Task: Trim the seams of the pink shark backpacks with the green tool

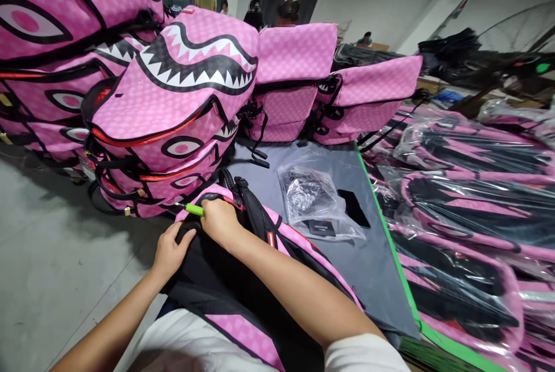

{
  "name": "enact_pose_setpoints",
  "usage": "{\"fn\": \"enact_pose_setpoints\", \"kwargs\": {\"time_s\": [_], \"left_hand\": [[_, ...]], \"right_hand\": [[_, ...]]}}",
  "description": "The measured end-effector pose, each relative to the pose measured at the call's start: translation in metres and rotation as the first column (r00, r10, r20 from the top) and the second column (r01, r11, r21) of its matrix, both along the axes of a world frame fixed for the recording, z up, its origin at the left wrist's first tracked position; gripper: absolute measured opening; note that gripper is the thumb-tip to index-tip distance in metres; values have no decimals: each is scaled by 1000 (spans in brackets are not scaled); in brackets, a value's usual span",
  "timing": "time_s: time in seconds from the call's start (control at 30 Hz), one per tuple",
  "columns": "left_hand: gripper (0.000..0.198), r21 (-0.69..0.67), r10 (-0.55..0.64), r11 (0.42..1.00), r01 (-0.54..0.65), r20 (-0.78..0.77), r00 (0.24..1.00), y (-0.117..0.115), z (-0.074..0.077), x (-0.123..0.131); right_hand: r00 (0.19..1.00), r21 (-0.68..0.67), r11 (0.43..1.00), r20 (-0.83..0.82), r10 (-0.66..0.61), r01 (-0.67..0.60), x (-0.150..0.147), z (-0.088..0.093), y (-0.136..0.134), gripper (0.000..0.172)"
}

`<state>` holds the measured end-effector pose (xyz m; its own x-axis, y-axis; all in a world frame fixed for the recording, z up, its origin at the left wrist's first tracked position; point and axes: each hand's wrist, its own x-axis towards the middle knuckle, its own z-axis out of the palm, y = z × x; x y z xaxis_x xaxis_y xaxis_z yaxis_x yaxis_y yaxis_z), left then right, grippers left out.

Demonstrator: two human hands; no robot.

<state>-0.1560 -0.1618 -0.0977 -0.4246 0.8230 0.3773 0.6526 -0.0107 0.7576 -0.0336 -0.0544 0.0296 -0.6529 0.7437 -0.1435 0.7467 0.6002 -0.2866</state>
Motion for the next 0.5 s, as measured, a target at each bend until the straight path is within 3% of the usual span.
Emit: {"fn": "enact_pose_setpoints", "kwargs": {"time_s": [0.17,0.37,0.5], "left_hand": [[42,-35,-27,999,27,13,1000,1,4,1],[48,-85,-28,996,33,57,998,3,0,1],[48,-60,8,998,-4,63,998,4,-8,2]], "right_hand": [[996,-34,997,51,-73,75,4,4,6,24],[984,-23,990,117,-137,141,-17,9,6,26],[992,-15,995,88,-94,96,-11,9,5,19]]}}
